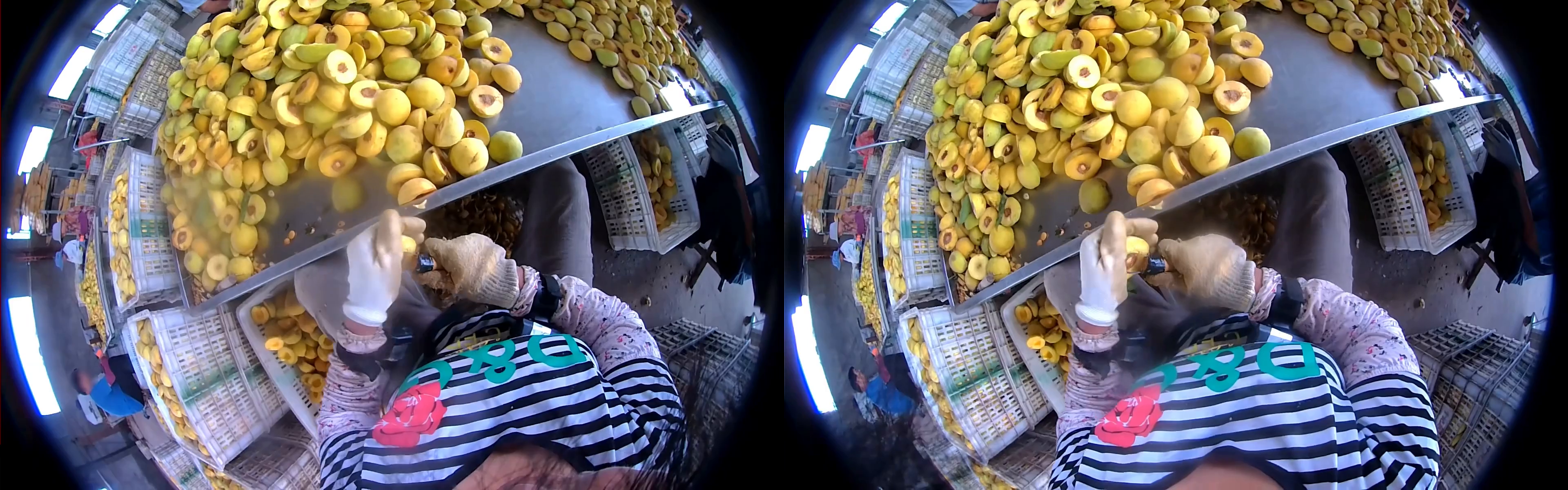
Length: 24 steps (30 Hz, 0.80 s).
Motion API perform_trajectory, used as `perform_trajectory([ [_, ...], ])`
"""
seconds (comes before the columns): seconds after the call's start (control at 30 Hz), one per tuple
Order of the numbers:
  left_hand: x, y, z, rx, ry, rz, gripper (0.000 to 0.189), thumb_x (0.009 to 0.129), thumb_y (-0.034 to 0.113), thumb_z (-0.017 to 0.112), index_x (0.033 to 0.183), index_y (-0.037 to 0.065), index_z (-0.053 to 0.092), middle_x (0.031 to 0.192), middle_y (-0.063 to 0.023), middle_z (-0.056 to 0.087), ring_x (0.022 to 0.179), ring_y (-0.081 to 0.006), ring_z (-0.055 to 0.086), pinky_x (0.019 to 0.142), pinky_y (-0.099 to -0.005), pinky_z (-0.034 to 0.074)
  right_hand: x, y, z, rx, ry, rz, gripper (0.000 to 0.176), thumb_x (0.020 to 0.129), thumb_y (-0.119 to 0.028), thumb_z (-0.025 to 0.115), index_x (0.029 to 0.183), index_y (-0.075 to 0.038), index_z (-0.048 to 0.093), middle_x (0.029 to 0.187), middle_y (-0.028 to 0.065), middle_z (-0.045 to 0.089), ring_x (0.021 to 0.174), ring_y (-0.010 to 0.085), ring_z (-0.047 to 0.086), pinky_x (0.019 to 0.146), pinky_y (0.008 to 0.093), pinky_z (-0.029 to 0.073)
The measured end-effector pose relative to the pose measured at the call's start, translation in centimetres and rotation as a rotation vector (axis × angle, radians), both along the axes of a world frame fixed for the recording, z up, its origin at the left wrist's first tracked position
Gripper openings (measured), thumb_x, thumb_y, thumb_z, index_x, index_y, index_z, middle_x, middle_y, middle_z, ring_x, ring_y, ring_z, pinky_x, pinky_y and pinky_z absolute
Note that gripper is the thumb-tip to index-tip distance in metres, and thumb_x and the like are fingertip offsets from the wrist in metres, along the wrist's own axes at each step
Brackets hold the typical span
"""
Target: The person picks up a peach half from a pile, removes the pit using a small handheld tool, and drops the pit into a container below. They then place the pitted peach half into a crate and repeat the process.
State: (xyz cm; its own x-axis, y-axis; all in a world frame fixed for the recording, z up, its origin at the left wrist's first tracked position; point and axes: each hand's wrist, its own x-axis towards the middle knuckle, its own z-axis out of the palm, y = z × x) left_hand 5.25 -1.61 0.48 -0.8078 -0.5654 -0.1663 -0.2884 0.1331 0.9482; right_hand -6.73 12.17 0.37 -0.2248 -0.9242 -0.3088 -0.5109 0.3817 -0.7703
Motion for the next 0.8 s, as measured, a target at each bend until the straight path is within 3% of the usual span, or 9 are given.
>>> perform_trajectory([
  [0.17, 1.6, 0.3, 3.5, -0.037, 0.250, 0.042, 0.027, 0.105, 0.012, 0.046, 0.115, -0.008, 0.062, 0.087, -0.0043, 0.064, 0.074, -0.0101, 0.057, 0.070, -0.0232, 0.047, -0.6, 0.6, 0.6, -0.003, -0.098, -0.054, 0.036, 0.095, -0.034, 0.066, 0.107, -0.001, 0.066, 0.090, 0.0191, 0.069, 0.086, 0.0349, 0.068, 0.076, 0.0412, 0.053],
  [0.2, 1.8, 0.5, 4.0, 0.100, 0.083, 0.062, 0.034, 0.107, 0.018, 0.039, 0.121, -0.004, 0.061, 0.112, -0.0134, 0.067, 0.092, -0.0182, 0.066, 0.087, -0.0292, 0.052, -0.4, 0.7, 0.1, 0.026, -0.181, -0.061, 0.037, 0.095, -0.035, 0.065, 0.108, -0.001, 0.066, 0.090, 0.0190, 0.070, 0.086, 0.0349, 0.068, 0.077, 0.0411, 0.053],
  [0.27, 1.2, 0.8, 0.2, -0.409, 0.336, 0.037, 0.033, 0.107, 0.015, 0.037, 0.117, -0.004, 0.063, 0.103, -0.0136, 0.069, 0.088, -0.0197, 0.067, 0.083, -0.0304, 0.053, 0.7, 0.8, -1.0, 0.094, -0.353, -0.050, 0.039, 0.096, -0.036, 0.063, 0.111, 0.000, 0.066, 0.091, 0.0187, 0.070, 0.087, 0.0349, 0.068, 0.078, 0.0411, 0.053],
  [0.3, 0.9, 0.5, 0.7, -0.284, 0.240, 0.090, 0.034, 0.107, 0.013, 0.036, 0.112, -0.004, 0.065, 0.095, -0.0133, 0.070, 0.089, -0.0202, 0.067, 0.084, -0.0307, 0.053, 0.9, 0.5, -1.2, 0.085, -0.430, -0.035, 0.039, 0.098, -0.038, 0.061, 0.112, -0.002, 0.065, 0.094, 0.0178, 0.071, 0.089, 0.0351, 0.068, 0.080, 0.0409, 0.053],
  [0.37, 0.7, 0.3, -1.5, -0.061, 0.370, 0.015, 0.034, 0.104, 0.022, 0.045, 0.108, -0.004, 0.067, 0.100, -0.0136, 0.072, 0.092, -0.0229, 0.068, 0.089, -0.0327, 0.052, 0.9, 0.6, -0.5, 0.059, -0.418, 0.001, 0.040, 0.098, -0.039, 0.060, 0.114, -0.003, 0.065, 0.096, 0.0179, 0.071, 0.090, 0.0352, 0.068, 0.081, 0.0407, 0.053],
  [0.43, 0.6, 2.0, -1.3, 0.081, 0.259, 0.080, 0.029, 0.095, 0.023, 0.059, 0.108, -0.001, 0.070, 0.107, -0.0135, 0.071, 0.094, -0.0278, 0.067, 0.094, -0.0362, 0.049, 0.6, 0.7, -0.1, 0.021, -0.358, 0.012, 0.039, 0.098, -0.040, 0.059, 0.114, -0.005, 0.065, 0.098, 0.0181, 0.071, 0.091, 0.0354, 0.068, 0.082, 0.0412, 0.054],
  [0.53, 0.1, 1.2, -1.2, -0.650, 0.273, -0.038, 0.024, 0.092, 0.017, 0.062, 0.109, 0.001, 0.070, 0.109, -0.0132, 0.071, 0.100, -0.0298, 0.064, 0.095, -0.0373, 0.047, 0.4, 0.8, -0.4, -0.070, -0.161, 0.022, 0.039, 0.098, -0.041, 0.058, 0.115, -0.007, 0.065, 0.098, 0.0176, 0.071, 0.090, 0.0360, 0.068, 0.080, 0.0424, 0.054],
  [0.67, 0.2, 1.1, 0.1, -0.785, 0.313, -0.162, 0.026, 0.083, 0.004, 0.067, 0.109, 0.006, 0.072, 0.113, -0.0132, 0.070, 0.102, -0.0307, 0.063, 0.092, -0.0382, 0.049, 0.2, 1.6, -3.0, -0.161, 0.248, 0.066, 0.034, 0.094, -0.038, 0.065, 0.109, -0.008, 0.068, 0.090, 0.0134, 0.072, 0.077, 0.0322, 0.068, 0.069, 0.0393, 0.055],
  [0.8, 1.4, 1.4, 1.3, -0.723, 0.142, -0.257, 0.043, 0.076, 0.002, 0.073, 0.118, 0.009, 0.068, 0.117, -0.0127, 0.067, 0.100, -0.0323, 0.064, 0.090, -0.0385, 0.051, 0.0, 2.0, -3.1, -0.359, 0.135, 0.115, 0.033, 0.091, -0.035, 0.067, 0.107, -0.006, 0.067, 0.086, 0.0143, 0.071, 0.072, 0.0321, 0.068, 0.066, 0.0399, 0.055],
])
